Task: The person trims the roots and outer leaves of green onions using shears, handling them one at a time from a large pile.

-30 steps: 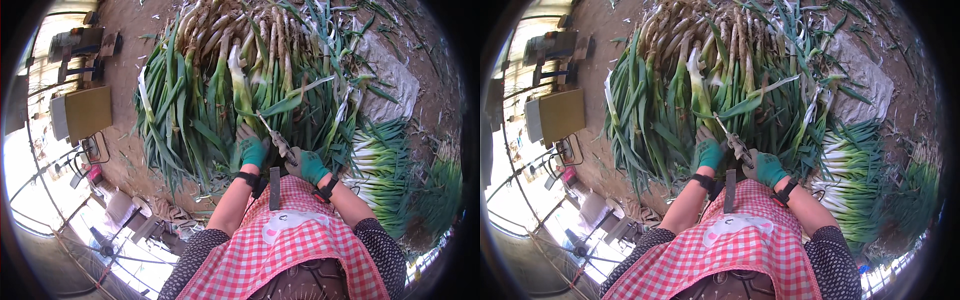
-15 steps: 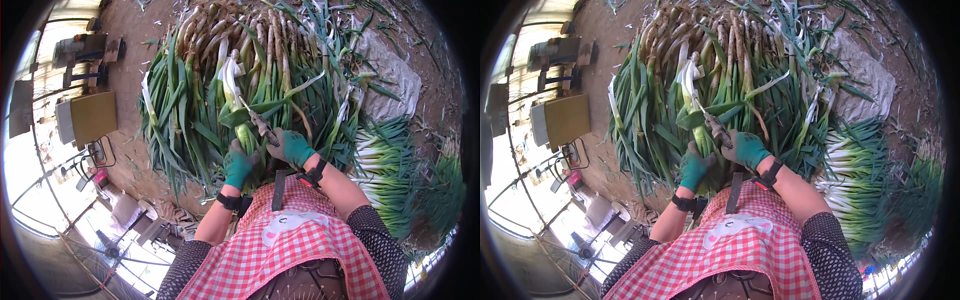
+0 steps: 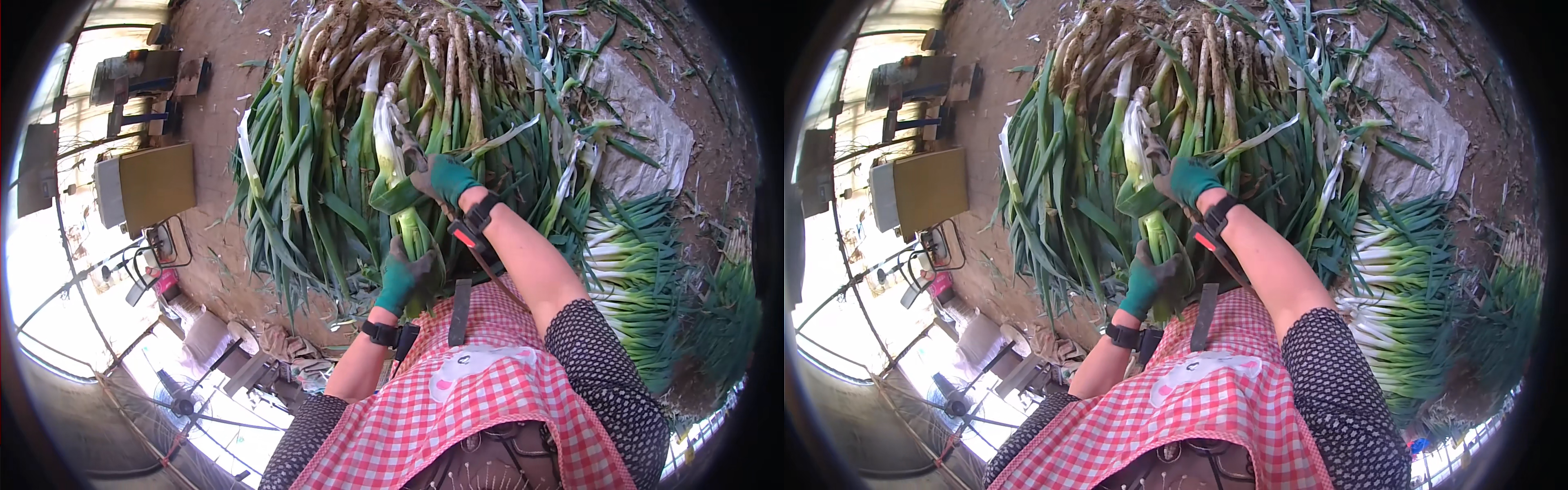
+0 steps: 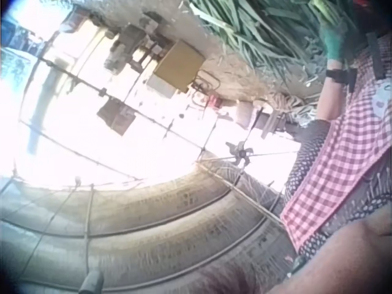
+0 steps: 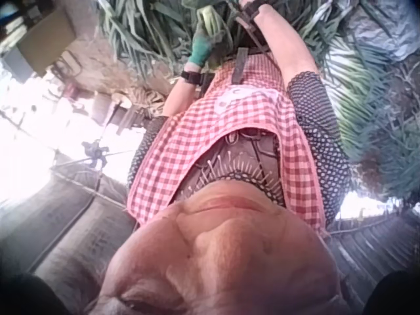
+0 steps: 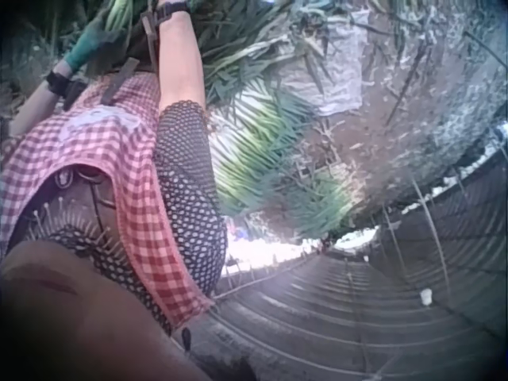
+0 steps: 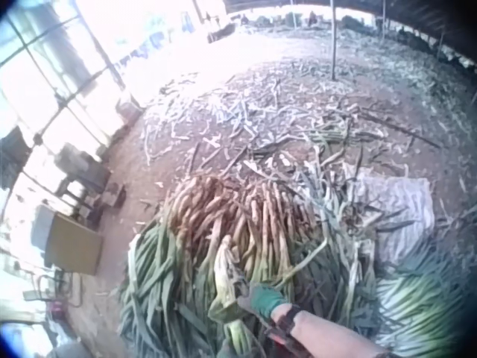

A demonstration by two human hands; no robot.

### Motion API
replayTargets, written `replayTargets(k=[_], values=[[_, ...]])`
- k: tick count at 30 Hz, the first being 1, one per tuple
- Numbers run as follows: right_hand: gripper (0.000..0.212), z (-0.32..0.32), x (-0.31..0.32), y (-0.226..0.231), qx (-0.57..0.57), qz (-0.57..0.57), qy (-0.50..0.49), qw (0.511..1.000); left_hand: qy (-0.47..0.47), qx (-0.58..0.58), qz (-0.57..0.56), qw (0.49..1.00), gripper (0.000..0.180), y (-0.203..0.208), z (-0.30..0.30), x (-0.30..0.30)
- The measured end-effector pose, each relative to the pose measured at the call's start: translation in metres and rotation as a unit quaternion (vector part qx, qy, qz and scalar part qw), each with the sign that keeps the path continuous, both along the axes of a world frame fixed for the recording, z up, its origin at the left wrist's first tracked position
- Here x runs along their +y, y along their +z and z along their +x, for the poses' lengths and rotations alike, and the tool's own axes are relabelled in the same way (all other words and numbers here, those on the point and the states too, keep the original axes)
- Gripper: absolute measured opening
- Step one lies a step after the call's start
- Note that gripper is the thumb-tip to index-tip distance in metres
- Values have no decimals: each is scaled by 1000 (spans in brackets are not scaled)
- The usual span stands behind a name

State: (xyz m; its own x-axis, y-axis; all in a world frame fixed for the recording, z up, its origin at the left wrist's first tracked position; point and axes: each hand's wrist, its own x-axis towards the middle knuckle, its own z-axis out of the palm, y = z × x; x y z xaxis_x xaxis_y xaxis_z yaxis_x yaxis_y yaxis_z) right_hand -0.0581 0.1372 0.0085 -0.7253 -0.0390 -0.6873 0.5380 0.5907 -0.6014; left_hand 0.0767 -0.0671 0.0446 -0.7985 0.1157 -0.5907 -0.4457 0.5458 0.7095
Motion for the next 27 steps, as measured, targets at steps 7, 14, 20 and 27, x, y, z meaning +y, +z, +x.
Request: replayTargets(k=[7, 14, 20, 27], values=[[59, 30, -10, 15, 18, 1, 8, 1000, 48, 17, 107, 993, 46, -31, 18, -18], [48, 81, 5, 56, -48, -50, -9, 998, 129, -15, 216, 968, 34, -11, -7, 9], [43, 165, 36, 117, -27, -90, 75, 993, 190, -103, 254, 943, 39, -21, -33, -16], [48, 149, 42, 98, 8, -81, 24, 996, 97, -79, 229, 965, 48, -13, -25, 0]])
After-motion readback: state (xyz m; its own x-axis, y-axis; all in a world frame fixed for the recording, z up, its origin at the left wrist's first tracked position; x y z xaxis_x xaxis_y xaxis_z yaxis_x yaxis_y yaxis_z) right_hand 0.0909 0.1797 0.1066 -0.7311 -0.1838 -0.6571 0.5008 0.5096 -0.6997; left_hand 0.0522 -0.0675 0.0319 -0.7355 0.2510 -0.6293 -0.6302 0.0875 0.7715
